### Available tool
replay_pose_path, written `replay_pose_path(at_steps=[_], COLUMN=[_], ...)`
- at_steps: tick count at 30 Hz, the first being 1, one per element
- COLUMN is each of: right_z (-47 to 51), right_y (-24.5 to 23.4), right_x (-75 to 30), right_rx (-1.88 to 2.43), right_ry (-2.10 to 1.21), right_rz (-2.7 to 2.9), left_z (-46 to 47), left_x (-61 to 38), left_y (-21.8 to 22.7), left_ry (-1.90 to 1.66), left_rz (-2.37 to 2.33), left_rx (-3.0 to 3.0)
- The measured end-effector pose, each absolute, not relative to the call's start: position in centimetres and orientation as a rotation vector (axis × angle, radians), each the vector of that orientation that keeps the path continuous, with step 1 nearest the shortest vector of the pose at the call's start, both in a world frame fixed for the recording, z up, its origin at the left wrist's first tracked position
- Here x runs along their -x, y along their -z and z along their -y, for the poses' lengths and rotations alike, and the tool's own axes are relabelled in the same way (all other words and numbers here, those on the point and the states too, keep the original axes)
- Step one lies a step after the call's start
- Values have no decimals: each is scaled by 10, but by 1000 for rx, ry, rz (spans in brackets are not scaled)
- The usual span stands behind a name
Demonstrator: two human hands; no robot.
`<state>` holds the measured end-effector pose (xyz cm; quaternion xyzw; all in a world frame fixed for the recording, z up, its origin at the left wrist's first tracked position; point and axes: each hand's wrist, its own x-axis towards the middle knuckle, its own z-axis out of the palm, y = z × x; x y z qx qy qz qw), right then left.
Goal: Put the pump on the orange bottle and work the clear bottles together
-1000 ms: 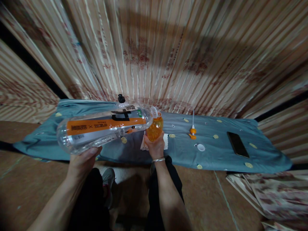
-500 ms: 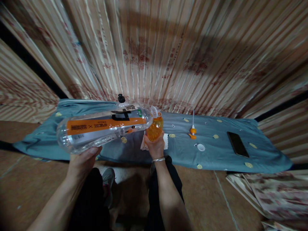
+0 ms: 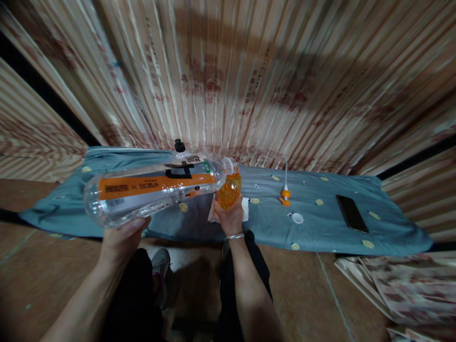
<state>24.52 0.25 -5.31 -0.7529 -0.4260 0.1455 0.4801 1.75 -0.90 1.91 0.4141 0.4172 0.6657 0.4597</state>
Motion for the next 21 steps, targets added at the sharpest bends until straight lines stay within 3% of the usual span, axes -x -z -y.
replay_pose_path(at_steps=[21], right_z=[-3], right_y=[51], right_x=[-245], right_rx=[1813], right_ry=[-363], right_rz=[1013], left_z=[8], left_x=[-15], left_y=[-14], left_ry=[-1637], left_rz=[-1010], left_rx=[-1056])
